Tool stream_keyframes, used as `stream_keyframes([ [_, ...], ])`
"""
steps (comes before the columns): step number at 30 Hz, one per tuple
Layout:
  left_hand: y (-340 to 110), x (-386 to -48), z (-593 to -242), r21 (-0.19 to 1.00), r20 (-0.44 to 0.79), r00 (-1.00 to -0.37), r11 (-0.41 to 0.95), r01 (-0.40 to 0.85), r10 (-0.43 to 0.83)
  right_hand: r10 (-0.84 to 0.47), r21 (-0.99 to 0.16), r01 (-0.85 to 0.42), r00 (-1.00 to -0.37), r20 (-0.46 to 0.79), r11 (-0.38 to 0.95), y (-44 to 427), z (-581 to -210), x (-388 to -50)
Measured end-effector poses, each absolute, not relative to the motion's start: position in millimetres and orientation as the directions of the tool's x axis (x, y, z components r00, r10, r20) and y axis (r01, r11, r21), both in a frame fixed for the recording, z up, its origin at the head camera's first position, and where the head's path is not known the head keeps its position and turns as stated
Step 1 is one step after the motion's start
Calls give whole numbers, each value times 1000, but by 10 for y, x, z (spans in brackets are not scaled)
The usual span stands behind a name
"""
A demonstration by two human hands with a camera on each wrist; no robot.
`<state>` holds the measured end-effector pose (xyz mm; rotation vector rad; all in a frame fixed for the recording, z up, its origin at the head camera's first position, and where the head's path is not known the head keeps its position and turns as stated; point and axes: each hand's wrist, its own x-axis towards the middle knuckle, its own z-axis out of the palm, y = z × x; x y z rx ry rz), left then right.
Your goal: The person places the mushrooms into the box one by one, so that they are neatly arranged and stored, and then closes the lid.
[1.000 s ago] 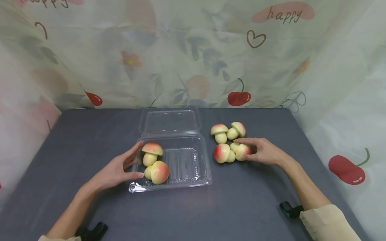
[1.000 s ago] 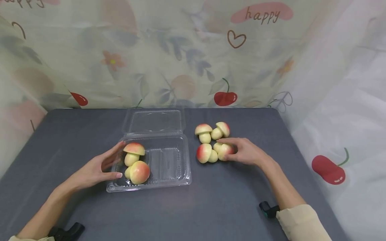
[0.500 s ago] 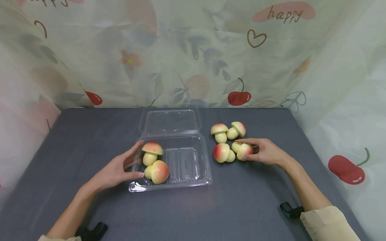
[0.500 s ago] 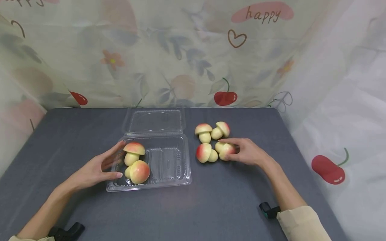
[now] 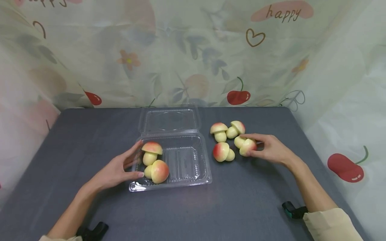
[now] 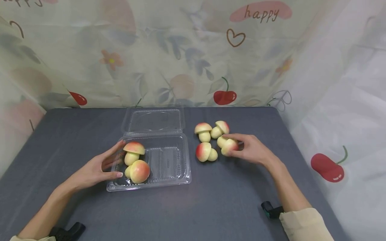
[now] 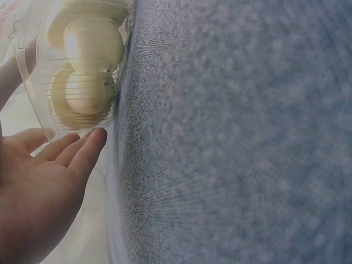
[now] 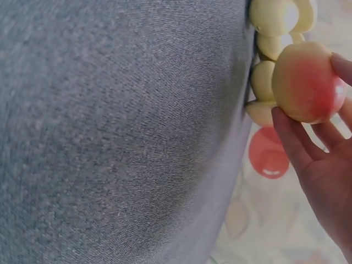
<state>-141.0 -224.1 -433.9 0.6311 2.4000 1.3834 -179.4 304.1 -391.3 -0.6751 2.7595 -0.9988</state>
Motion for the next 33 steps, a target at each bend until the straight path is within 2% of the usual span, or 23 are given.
stream_keyframes([
  [4,-2238,-1411,-4329,869,-34,-856,438,229,515,-458,-639,-409,-884,99,651,3034,-3893,-1793],
  [12,-2244,-1411,-4335,873,-31,-856,431,228,516,-437,-657,-429,-884,164,620,2957,-3832,-1792],
  [18,-2235,-1407,-4348,871,-34,-859,436,224,511,-455,-647,-480,-862,222,592,2887,-3793,-1790],
  [33,-2217,-1388,-4337,875,-50,-867,440,201,495,-505,-642,-551,-817,280,534,2620,-3701,-1816],
])
